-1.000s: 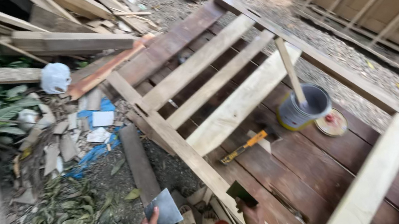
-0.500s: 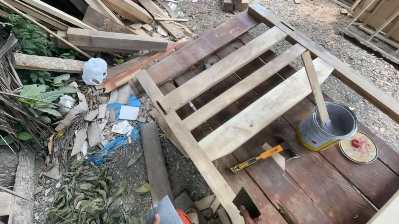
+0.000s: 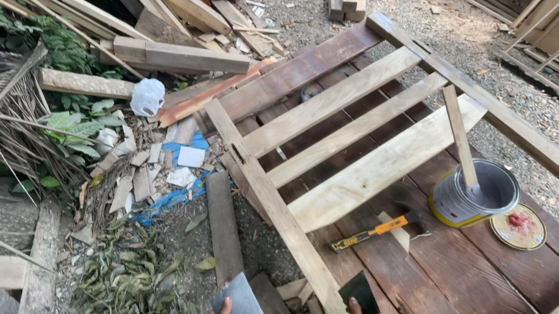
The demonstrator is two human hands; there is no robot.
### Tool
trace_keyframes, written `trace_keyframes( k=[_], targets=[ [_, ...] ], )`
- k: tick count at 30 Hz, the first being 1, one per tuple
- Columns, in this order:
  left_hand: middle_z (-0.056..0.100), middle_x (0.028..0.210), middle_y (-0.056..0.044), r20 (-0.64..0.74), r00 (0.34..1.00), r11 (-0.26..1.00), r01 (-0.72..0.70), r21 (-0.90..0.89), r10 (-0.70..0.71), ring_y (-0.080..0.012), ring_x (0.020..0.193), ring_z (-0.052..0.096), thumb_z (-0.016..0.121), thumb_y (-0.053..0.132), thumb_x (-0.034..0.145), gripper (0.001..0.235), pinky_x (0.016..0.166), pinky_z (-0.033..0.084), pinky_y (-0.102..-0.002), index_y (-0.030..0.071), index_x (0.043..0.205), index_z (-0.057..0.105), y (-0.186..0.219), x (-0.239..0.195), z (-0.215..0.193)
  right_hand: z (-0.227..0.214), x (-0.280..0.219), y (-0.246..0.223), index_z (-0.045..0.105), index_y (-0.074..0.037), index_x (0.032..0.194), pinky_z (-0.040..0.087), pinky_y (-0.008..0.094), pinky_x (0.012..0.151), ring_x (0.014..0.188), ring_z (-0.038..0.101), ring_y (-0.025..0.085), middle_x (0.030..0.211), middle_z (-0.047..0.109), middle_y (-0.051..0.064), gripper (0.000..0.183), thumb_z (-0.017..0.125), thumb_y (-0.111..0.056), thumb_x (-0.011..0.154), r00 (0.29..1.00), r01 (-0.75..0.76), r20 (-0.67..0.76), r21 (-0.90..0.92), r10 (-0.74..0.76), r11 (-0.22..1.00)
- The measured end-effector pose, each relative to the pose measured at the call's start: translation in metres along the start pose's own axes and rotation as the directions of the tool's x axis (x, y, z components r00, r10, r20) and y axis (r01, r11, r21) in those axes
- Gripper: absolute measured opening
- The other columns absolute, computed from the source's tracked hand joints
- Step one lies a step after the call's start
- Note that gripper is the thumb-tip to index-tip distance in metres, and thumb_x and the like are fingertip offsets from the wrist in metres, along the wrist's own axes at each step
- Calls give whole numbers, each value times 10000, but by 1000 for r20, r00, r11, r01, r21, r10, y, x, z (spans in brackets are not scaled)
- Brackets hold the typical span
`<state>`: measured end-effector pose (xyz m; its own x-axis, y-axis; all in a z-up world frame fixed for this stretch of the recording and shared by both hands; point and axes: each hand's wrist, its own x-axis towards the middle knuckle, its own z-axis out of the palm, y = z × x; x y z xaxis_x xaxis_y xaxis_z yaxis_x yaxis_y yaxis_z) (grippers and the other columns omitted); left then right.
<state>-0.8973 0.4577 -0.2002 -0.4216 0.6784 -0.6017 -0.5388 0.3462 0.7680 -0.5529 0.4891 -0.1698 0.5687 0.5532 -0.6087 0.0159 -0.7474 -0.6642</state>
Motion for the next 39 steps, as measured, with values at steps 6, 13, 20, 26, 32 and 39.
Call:
trace_keyframes(
  k=[6,13,20,26,32,39],
  targets=[
    [722,1049,-109,-99,990,986,115,122,-103,-201,914,641,699,336,956,452,831,510,-354,-57,1180,697,12,5,-22,4,-12,-1,744,130,1202,510,348,912,974,732,239,1020,818,223,594,730,-402,938,998,54,44,-122,-49,991],
    [715,1084,-70,-94,985,986,139,-89,-148,-201,930,665,701,295,917,406,750,573,-359,6,1198,659,3,-8,-27,13,-20,11,681,87,1195,587,379,728,845,760,267,984,787,173,481,747,-265,874,947,272,102,246,-304,930],
    [706,956,-105,-51,954,954,291,-77,-295,-253,789,672,704,295,911,376,618,555,-462,55,1200,676,-15,-26,-8,3,-19,12,706,111,1185,567,401,672,781,758,289,961,789,224,455,778,-213,875,984,141,81,172,-157,975],
    [729,991,-103,-16,961,956,275,-100,-278,-265,838,696,706,309,893,375,591,590,-457,86,1193,686,-26,-37,0,-12,-14,16,629,77,1266,601,419,711,823,754,309,1027,766,212,499,762,-192,867,980,136,115,220,-164,966],
    [711,1047,-120,-49,942,942,328,-66,-332,-273,860,688,698,324,911,394,611,583,-456,86,1223,660,-28,-41,5,-24,-12,17,620,112,1257,639,444,728,868,757,318,1055,748,233,507,782,-152,857,983,145,71,267,-169,953],
    [705,999,-104,-27,951,950,306,-64,-309,-251,810,682,705,315,914,348,588,577,-430,82,1169,665,-21,-31,9,-22,-15,19,665,111,1227,604,446,747,840,764,354,980,773,238,501,802,-200,858,996,71,41,178,-80,981]
  ],
)
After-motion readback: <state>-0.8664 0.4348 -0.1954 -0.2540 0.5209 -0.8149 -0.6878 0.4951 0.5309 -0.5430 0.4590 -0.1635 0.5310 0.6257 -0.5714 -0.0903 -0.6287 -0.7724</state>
